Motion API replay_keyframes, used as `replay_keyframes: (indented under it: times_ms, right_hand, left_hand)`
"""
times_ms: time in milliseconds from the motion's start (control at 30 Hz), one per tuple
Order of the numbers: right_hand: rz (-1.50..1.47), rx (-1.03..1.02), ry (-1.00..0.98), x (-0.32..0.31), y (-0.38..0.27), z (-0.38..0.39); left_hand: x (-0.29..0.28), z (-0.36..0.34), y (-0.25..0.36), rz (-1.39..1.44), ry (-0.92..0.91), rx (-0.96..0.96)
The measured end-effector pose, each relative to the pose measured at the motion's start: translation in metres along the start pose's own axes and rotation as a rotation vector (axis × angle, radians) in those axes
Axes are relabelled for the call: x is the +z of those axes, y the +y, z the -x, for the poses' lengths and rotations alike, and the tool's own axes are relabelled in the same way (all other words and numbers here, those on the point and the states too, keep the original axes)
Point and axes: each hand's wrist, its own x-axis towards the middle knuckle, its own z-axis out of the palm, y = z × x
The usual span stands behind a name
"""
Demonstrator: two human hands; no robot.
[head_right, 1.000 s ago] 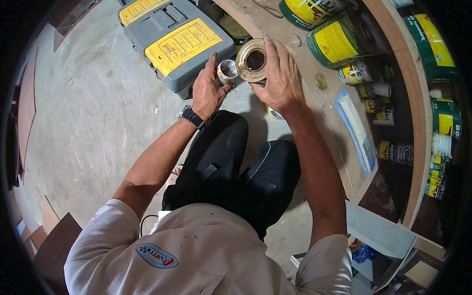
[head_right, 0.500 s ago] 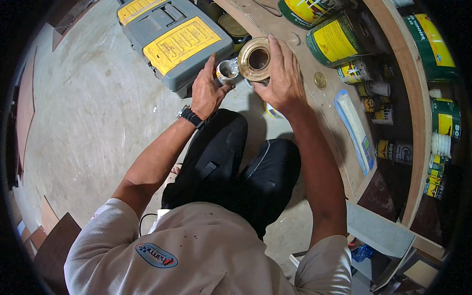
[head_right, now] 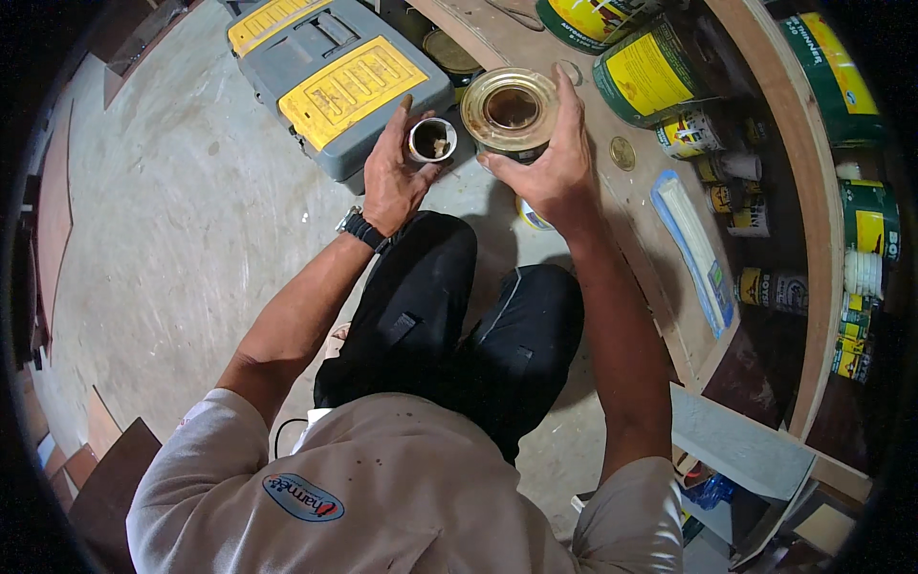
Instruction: The person prepares a mixture in a paper cup by stirring it with wooden sticks and then applies the substance to a wooden block using a cloth.
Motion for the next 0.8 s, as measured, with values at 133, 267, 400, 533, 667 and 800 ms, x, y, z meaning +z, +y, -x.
replay_keyframes:
  times_ms: [133,267,400,533,667,800]
  right_hand:
    - [0.013,0.002,-0.013,-0.003,-0.005,0.002]
    - [-0.002,0.008,-0.028,-0.006,-0.004,0.004]
    - [0.028,0.01,-0.09,-0.009,-0.009,0.004]
    - [0.055,-0.005,-0.096,-0.012,-0.007,0.005]
    - [0.08,-0.002,-0.094,-0.015,-0.009,0.006]
    - [0.057,0.018,-0.073,-0.016,-0.008,0.008]
  left_hand:
    - [-0.007,0.001,0.0,-0.026,-0.047,-0.062]
    - [-0.003,0.003,0.003,0.152,-0.155,-0.415]
    - [-0.002,0.015,-0.007,0.287,-0.195,-0.47]
    - [-0.006,0.02,-0.005,0.203,-0.225,-0.473]
    - [-0.015,0.028,0.003,0.133,-0.243,-0.385]
    - [-0.024,0.035,0.007,0.103,-0.205,-0.255]
